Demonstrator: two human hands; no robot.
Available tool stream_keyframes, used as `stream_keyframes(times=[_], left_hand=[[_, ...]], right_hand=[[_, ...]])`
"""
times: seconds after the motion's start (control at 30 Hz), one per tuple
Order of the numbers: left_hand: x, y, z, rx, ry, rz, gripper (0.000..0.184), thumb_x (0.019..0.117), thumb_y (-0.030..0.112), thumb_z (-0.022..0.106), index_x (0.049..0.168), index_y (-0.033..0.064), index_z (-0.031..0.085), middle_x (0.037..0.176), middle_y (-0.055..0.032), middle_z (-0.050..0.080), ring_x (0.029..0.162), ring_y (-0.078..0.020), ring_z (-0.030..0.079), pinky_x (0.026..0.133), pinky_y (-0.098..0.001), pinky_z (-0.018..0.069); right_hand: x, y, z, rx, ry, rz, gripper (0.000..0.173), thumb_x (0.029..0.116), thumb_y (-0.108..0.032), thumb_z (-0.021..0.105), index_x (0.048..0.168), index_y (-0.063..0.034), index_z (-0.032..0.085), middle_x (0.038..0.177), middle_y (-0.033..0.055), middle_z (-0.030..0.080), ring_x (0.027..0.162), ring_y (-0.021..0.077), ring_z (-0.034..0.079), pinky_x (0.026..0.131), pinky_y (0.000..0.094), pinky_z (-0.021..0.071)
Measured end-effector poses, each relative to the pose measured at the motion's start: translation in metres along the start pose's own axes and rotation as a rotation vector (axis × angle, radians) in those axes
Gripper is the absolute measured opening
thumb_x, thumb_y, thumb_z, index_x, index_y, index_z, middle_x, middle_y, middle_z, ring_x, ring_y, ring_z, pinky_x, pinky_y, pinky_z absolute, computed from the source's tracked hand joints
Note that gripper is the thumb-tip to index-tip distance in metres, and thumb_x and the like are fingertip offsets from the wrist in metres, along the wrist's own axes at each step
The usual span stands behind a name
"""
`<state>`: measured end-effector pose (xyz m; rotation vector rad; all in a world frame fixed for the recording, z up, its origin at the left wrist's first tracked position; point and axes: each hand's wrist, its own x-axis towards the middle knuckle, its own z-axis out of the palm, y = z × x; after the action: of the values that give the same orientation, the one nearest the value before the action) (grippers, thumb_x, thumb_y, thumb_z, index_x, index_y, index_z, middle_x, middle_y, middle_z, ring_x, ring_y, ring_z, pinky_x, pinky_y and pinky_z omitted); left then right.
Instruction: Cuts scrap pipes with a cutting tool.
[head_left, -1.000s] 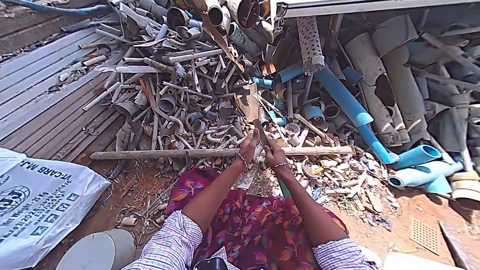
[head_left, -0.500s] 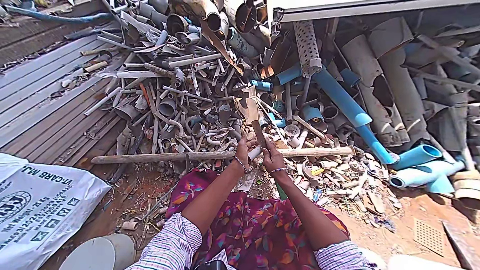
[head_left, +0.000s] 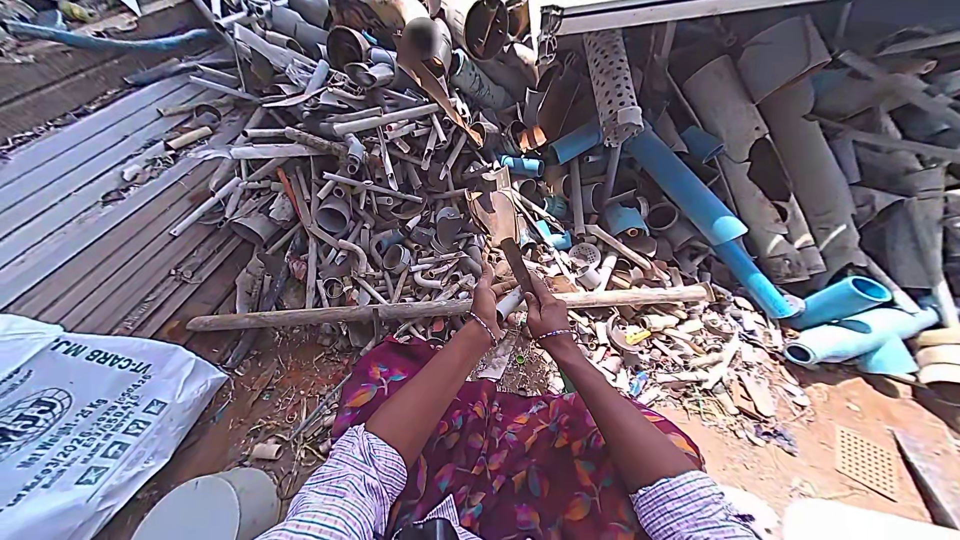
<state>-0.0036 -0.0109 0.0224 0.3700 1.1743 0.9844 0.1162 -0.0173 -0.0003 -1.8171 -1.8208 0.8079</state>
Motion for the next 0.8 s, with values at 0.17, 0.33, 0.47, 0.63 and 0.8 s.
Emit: stream_keyframes(times=[0.17, 0.33, 0.47, 0.63, 0.8], left_hand=[[0.003, 0.001, 0.002, -0.054, 0.036, 0.002, 0.083, 0.1039, 0.068, 0.014, 0.118, 0.002, 0.062, 0.07, -0.0075, 0.06, 0.04, -0.0064, 0.042, 0.036, -0.0184, 0.0329], [0.005, -0.004, 0.004, -0.04, 0.05, -0.018, 0.087, 0.1041, 0.068, 0.013, 0.118, 0.0013, 0.066, 0.072, -0.0085, 0.061, 0.04, -0.0069, 0.041, 0.036, -0.0188, 0.0321], [0.006, 0.001, 0.004, -0.064, 0.075, 0.008, 0.081, 0.1045, 0.067, 0.014, 0.113, 0.0024, 0.062, 0.069, -0.0071, 0.059, 0.04, -0.0072, 0.041, 0.035, -0.0196, 0.0325], [0.009, -0.007, 0.003, -0.062, 0.033, -0.011, 0.086, 0.1036, 0.069, 0.012, 0.12, 0.0031, 0.064, 0.075, -0.0085, 0.062, 0.04, -0.0072, 0.04, 0.036, -0.0194, 0.0318], [0.009, -0.007, 0.001, -0.058, 0.07, -0.003, 0.087, 0.1039, 0.069, 0.011, 0.117, 0.0024, 0.065, 0.073, -0.0081, 0.061, 0.041, -0.0071, 0.04, 0.037, -0.0192, 0.0315]], right_hand=[[-0.004, -0.009, 0.0, 0.022, -0.007, 0.005, 0.048, 0.1104, -0.013, 0.042, 0.158, -0.0045, 0.038, 0.113, 0.03, 0.07, 0.106, 0.046, 0.068, 0.099, 0.0559, 0.0477], [0.007, -0.001, 0.0, 0.012, -0.039, 0.071, 0.048, 0.1115, -0.016, 0.041, 0.158, -0.0064, 0.038, 0.122, 0.0306, 0.067, 0.114, 0.0472, 0.065, 0.104, 0.0578, 0.0448], [-0.002, -0.01, 0.001, 0.027, -0.034, 0.01, 0.048, 0.1104, -0.014, 0.043, 0.157, -0.0035, 0.04, 0.11, 0.029, 0.07, 0.102, 0.0437, 0.068, 0.097, 0.0544, 0.0484], [0.006, -0.001, 0.001, 0.018, -0.025, 0.078, 0.048, 0.1111, -0.016, 0.042, 0.158, -0.0084, 0.039, 0.118, 0.03, 0.069, 0.11, 0.0465, 0.066, 0.101, 0.0583, 0.0462], [0.006, -0.001, 0.004, -0.018, -0.051, 0.096, 0.048, 0.1112, -0.017, 0.042, 0.159, -0.0091, 0.039, 0.119, 0.0309, 0.068, 0.112, 0.0483, 0.065, 0.101, 0.059, 0.0462]])
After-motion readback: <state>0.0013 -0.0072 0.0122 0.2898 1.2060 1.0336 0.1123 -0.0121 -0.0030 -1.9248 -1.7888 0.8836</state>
